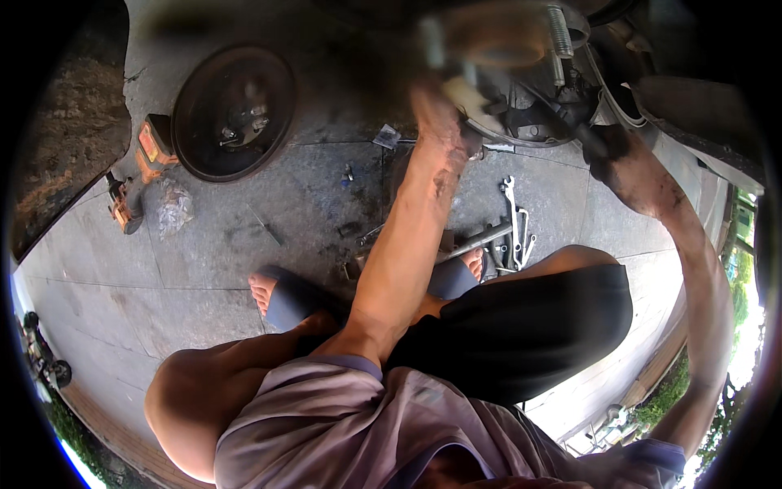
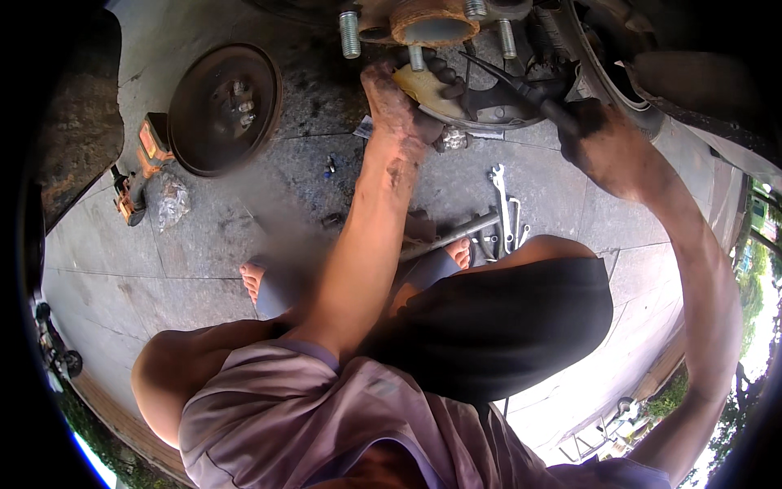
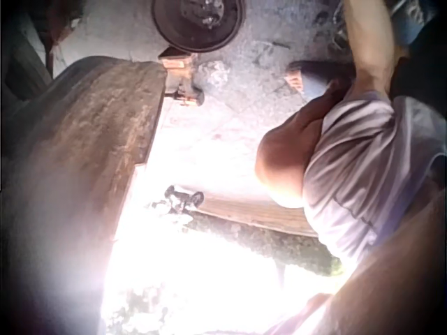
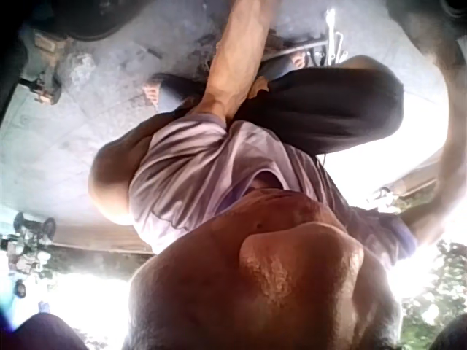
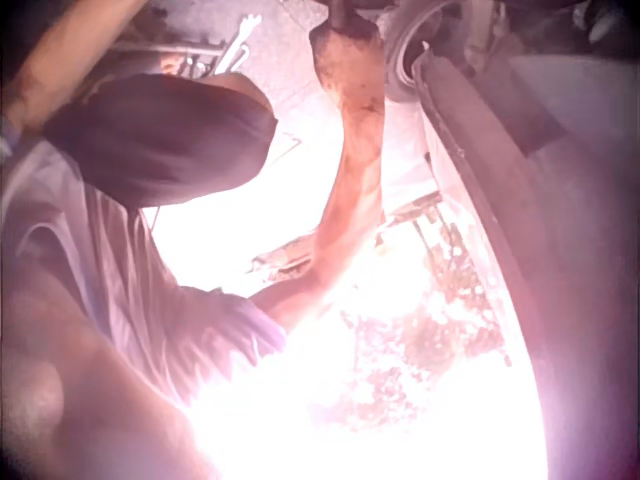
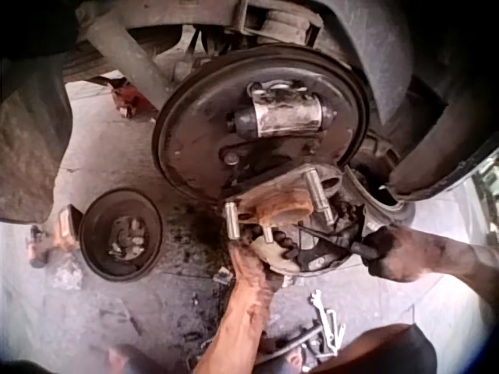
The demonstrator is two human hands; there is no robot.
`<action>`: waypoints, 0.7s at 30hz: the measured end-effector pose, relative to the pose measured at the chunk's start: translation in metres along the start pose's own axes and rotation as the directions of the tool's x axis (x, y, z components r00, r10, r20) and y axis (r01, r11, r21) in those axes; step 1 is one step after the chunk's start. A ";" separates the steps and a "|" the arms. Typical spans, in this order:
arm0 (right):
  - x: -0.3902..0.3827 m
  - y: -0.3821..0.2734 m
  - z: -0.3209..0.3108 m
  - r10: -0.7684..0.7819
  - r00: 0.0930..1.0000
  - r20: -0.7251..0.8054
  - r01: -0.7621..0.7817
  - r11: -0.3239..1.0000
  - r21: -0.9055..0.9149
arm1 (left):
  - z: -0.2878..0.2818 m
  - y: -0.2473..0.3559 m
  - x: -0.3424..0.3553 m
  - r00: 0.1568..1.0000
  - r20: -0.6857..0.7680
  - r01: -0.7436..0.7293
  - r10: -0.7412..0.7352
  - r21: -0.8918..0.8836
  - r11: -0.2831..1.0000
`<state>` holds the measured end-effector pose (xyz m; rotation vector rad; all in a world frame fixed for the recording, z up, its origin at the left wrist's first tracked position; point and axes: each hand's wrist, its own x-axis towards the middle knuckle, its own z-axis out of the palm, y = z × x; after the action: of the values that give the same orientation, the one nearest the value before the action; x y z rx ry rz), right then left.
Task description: The person installs brake shoes and springs onto a wheel hub assembly using pliers and by hand.
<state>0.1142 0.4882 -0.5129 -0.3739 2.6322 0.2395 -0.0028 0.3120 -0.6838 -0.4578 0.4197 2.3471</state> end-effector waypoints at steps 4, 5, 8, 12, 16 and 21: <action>-0.009 0.010 0.001 -0.132 0.991 -0.002 0.130 0.981 -0.145 | 0.008 0.008 -0.003 0.989 0.146 0.015 -0.015 0.003 1.000; -0.009 0.016 0.001 -0.179 0.983 0.032 0.182 0.965 -0.189 | 0.008 0.009 -0.003 0.976 0.219 -0.004 0.007 -0.012 1.000; -0.008 0.009 -0.006 -0.052 0.998 0.032 0.056 0.993 -0.107 | 0.024 0.013 -0.004 0.998 0.027 -0.065 0.062 0.107 0.992; -0.004 0.011 -0.010 -0.232 0.968 0.097 0.252 0.895 -0.368 | 0.021 0.014 0.004 0.996 0.049 -0.078 0.074 0.082 0.994; -0.018 0.014 -0.014 -0.186 0.968 0.169 0.234 0.915 -0.329 | 0.027 -0.004 0.008 0.995 0.098 -0.034 0.031 0.036 0.999; 0.004 -0.007 -0.012 -0.106 0.944 0.313 0.238 0.875 -0.421 | 0.011 0.007 0.013 0.991 0.099 -0.097 0.093 0.032 0.995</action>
<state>0.1075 0.4780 -0.5051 -0.6741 2.2239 0.7963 -0.0193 0.3189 -0.6784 -0.3108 0.4472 2.4377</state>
